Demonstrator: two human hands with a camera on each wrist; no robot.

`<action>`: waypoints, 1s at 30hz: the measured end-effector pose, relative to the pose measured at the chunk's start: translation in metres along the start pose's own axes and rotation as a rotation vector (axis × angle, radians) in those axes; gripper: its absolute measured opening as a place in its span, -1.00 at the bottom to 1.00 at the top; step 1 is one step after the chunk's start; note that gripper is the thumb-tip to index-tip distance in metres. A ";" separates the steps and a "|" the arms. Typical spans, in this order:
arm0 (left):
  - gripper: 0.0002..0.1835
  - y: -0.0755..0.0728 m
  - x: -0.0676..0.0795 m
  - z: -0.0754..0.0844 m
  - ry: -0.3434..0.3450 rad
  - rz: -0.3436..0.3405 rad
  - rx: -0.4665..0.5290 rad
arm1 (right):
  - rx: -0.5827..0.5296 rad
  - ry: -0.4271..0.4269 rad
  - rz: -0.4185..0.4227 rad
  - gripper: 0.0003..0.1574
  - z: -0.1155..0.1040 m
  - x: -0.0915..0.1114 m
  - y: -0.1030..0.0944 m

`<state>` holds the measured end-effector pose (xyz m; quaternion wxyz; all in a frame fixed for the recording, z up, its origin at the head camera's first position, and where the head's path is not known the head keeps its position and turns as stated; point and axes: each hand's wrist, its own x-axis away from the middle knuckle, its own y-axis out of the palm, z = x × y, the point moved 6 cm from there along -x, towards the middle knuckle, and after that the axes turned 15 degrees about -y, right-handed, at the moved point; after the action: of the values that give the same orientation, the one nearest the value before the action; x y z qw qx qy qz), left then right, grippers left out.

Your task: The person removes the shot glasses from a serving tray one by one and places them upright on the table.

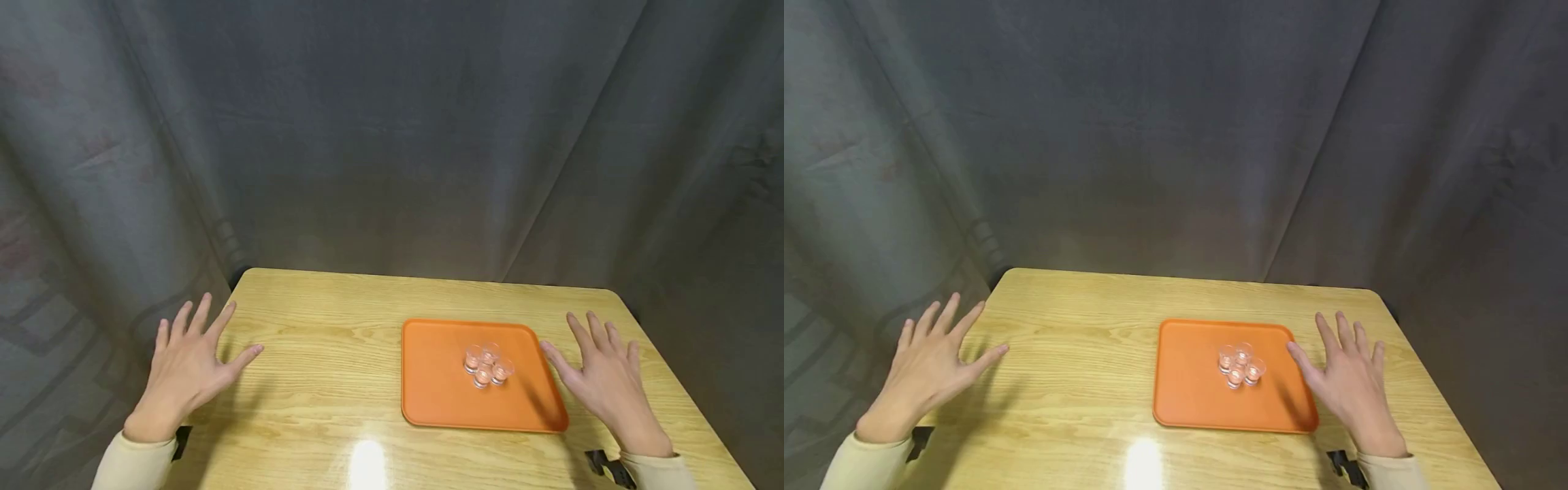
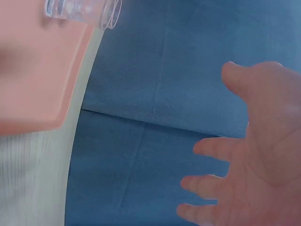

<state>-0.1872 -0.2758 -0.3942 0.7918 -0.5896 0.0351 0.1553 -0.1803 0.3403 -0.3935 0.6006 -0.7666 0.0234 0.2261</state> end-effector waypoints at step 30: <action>-0.20 0.025 0.014 0.036 0.081 0.013 0.158 | -0.315 0.170 0.004 -0.32 0.040 -0.010 0.033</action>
<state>-0.1855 -0.2325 -0.4102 0.8328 -0.5309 0.0831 0.1331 -0.2119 0.3663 -0.4269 0.4686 -0.8673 0.0400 0.1629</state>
